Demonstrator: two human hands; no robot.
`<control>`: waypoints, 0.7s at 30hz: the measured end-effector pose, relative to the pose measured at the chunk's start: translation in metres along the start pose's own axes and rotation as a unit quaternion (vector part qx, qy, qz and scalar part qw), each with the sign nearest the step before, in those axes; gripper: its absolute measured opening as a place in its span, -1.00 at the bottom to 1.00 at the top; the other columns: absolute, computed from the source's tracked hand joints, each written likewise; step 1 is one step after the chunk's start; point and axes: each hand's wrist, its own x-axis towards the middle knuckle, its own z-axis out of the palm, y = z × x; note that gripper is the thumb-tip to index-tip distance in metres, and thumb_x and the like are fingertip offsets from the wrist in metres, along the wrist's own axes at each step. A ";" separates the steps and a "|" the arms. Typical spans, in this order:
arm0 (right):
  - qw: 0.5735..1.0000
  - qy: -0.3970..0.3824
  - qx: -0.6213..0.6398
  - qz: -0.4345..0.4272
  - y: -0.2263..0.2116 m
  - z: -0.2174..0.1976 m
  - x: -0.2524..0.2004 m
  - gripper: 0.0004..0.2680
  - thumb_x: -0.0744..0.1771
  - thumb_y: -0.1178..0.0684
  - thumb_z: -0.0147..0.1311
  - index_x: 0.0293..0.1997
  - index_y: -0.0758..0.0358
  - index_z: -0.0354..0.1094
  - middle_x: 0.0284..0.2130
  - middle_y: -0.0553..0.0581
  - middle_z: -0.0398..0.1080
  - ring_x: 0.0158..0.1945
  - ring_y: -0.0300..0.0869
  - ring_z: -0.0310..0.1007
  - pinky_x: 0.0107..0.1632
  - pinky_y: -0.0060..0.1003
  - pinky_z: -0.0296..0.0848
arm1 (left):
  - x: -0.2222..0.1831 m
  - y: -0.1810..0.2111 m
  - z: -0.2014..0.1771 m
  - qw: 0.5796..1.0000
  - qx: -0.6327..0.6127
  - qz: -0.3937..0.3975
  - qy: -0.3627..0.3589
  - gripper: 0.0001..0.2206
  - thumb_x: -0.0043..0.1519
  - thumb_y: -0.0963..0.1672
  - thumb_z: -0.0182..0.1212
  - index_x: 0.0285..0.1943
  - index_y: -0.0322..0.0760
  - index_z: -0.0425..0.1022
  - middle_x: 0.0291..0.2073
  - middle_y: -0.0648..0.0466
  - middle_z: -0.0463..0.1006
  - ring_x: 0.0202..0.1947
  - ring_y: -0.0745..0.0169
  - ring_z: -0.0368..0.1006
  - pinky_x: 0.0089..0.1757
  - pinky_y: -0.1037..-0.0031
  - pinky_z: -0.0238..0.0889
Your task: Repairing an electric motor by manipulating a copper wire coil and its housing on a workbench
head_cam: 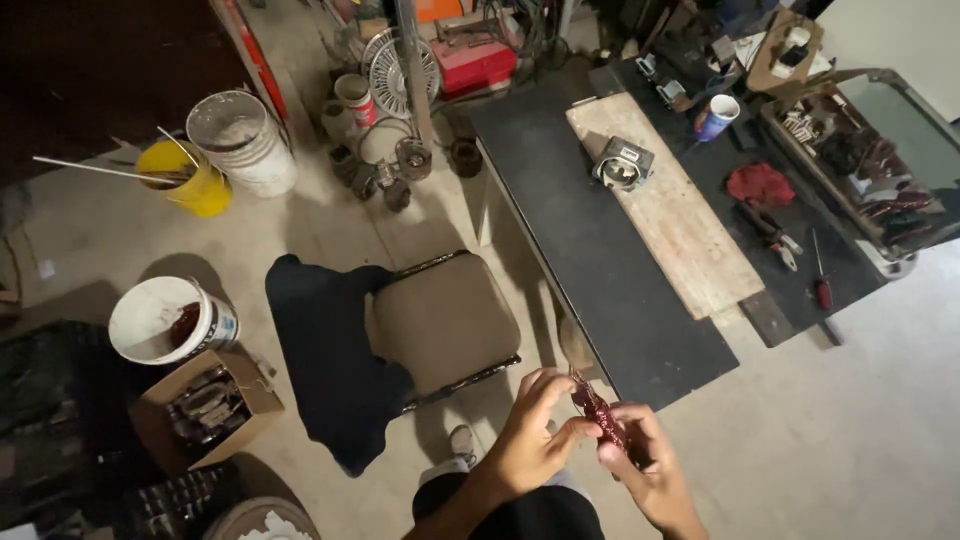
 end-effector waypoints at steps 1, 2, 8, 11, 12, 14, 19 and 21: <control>0.999 0.015 -0.042 0.009 0.008 -0.005 -0.001 -0.76 0.35 0.01 0.12 0.06 0.28 0.28 -0.46 0.09 0.38 -0.51 -0.25 0.28 -0.43 -0.38 0.29 | -0.001 -0.002 0.003 0.999 -0.007 -0.039 0.007 -0.63 0.27 -0.03 0.30 0.07 -0.37 0.35 -0.04 -0.08 0.43 0.05 -0.02 0.31 0.10 0.27 0.19; 0.996 0.029 -0.084 0.016 0.016 -0.012 0.000 -0.74 0.35 -0.01 0.09 0.11 0.28 0.33 -0.51 0.10 0.45 -0.51 -0.25 0.32 -0.42 -0.37 0.38 | 0.000 -0.003 0.008 0.997 -0.012 -0.077 0.016 -0.57 0.24 0.00 0.34 0.11 -0.35 0.35 -0.02 -0.07 0.45 0.10 0.00 0.33 0.13 0.27 0.19; 0.998 -0.060 0.028 -0.015 -0.017 -0.017 0.021 -0.59 0.43 -0.11 -0.18 0.31 0.45 0.25 -0.49 0.17 0.38 -0.61 -0.28 0.08 -0.42 -0.37 0.21 | 0.037 0.044 -0.002 0.953 -0.257 -0.105 -0.124 -0.69 0.44 -0.24 -0.19 0.35 -0.52 0.20 0.23 -0.24 0.37 0.31 -0.06 0.36 0.13 0.33 0.43; 0.997 -0.071 0.009 0.035 -0.038 -0.031 0.030 -0.56 0.41 -0.15 -0.18 0.34 0.43 0.26 -0.49 0.15 0.49 -0.63 -0.32 0.11 -0.51 -0.46 0.12 | 0.044 0.032 0.005 0.984 -0.085 -0.086 -0.128 -0.69 0.34 -0.26 -0.18 0.16 -0.32 0.47 0.24 0.08 0.50 0.29 0.08 0.24 0.29 0.31 0.14; 0.997 -0.073 0.011 0.034 -0.023 -0.041 0.028 -0.56 0.41 -0.15 -0.18 0.34 0.43 0.26 -0.49 0.15 0.49 -0.63 -0.32 0.11 -0.51 -0.46 0.12 | 0.049 0.034 0.011 0.985 -0.082 -0.086 -0.126 -0.69 0.34 -0.26 -0.18 0.16 -0.32 0.47 0.24 0.08 0.50 0.29 0.08 0.24 0.29 0.31 0.14; 0.985 -0.115 0.123 -0.026 0.004 -0.058 0.025 -0.54 0.41 -0.08 0.01 0.41 0.41 0.04 -0.41 0.01 0.16 -0.53 -0.28 0.12 -0.49 -0.41 0.08 | 0.058 0.039 0.021 0.992 -0.042 -0.110 -0.044 -0.77 0.30 -0.05 0.20 0.03 -0.20 0.54 -0.03 0.05 0.53 0.09 0.10 0.40 0.12 0.33 0.24; 0.993 0.027 -0.113 -0.028 -0.014 -0.072 0.030 -0.76 0.33 -0.02 0.14 0.04 0.26 0.36 -0.28 0.07 0.41 -0.33 -0.28 0.37 -0.28 -0.38 0.34 | 0.069 0.049 0.042 0.969 -0.051 -0.244 0.006 -0.67 0.16 -0.01 0.34 0.01 -0.18 0.46 -0.09 0.08 0.51 0.01 0.23 0.43 0.07 0.43 0.24; 0.993 -0.003 -0.109 -0.034 -0.022 -0.084 0.038 -0.76 0.36 -0.06 0.08 0.04 0.27 0.38 -0.44 0.03 0.37 -0.47 -0.31 0.30 -0.45 -0.40 0.30 | 0.077 0.046 0.048 0.976 0.012 -0.216 -0.008 -0.71 0.16 0.00 0.33 -0.03 -0.13 0.49 -0.08 0.08 0.52 0.05 0.17 0.39 0.06 0.40 0.20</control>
